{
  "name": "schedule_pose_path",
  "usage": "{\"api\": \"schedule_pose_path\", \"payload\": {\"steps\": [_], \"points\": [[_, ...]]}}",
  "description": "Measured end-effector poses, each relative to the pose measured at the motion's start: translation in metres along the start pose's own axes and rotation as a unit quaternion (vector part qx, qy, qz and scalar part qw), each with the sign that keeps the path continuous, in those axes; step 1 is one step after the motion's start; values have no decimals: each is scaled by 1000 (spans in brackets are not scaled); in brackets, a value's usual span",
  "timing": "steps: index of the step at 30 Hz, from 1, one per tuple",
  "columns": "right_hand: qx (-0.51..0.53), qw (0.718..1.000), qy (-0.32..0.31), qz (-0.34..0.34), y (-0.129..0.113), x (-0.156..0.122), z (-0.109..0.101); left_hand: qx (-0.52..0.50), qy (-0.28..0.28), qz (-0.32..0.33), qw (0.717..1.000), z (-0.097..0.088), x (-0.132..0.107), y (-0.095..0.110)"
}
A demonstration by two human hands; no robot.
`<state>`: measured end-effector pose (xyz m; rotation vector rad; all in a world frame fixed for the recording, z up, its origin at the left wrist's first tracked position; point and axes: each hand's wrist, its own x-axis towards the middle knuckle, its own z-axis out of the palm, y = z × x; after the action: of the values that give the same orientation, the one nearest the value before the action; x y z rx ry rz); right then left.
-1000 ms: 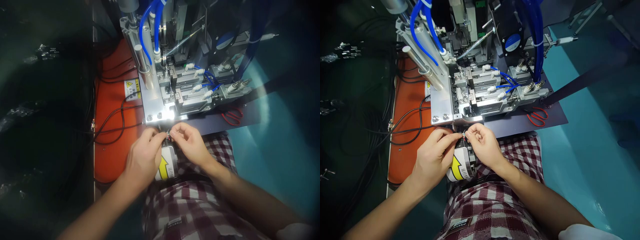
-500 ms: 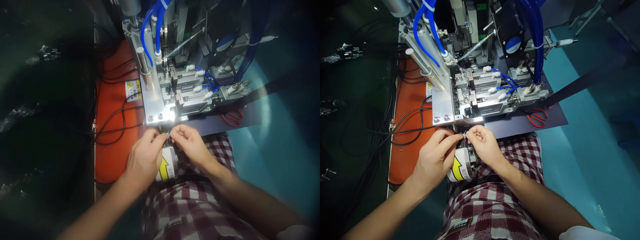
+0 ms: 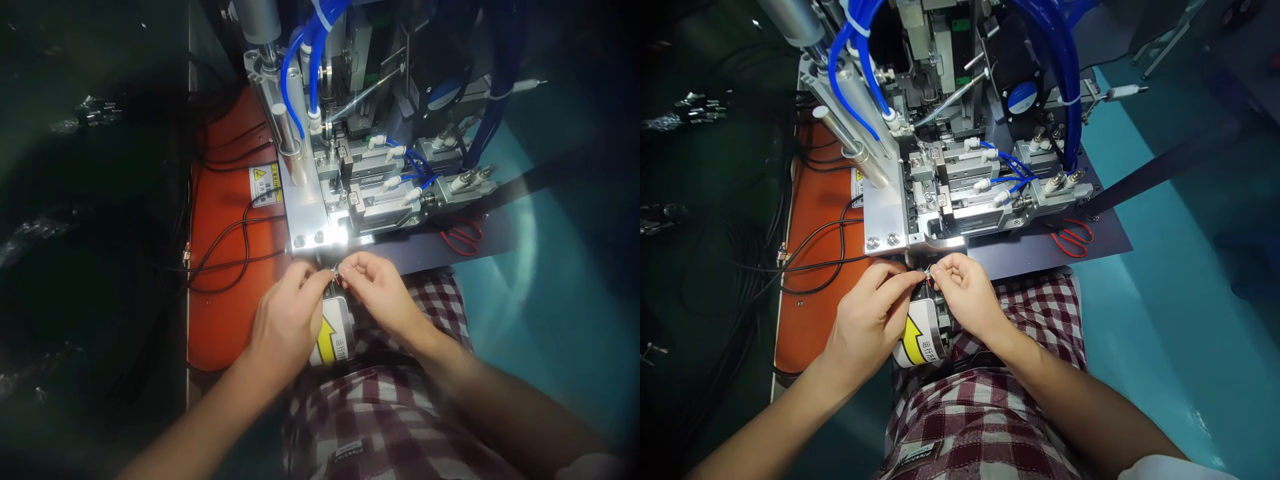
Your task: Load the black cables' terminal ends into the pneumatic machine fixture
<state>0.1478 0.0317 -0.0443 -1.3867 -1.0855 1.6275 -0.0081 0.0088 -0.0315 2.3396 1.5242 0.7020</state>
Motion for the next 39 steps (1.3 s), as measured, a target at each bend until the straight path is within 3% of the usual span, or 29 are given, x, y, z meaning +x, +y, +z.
{"api": "schedule_pose_path", "payload": {"steps": [7, 12, 24, 35, 39], "points": [[12, 999, -1, -45, 10, 1, 2, 4, -3, 0, 1000, 1, -1, 0], [-34, 994, 17, -98, 15, 1, 2, 5, -12, -6, 1000, 0, 0, 0], [-156, 955, 47, -249, 28, 2, -2, 10, -11, -14, 1000, 1, -1, 0], [-177, 935, 54, -304, 29, 4, -2, 13, -12, -13, 1000, 2, -2, 0], [-179, 939, 56, -287, 29, 3, -2, 11, -11, -16, 1000, 2, -2, 1]]}}
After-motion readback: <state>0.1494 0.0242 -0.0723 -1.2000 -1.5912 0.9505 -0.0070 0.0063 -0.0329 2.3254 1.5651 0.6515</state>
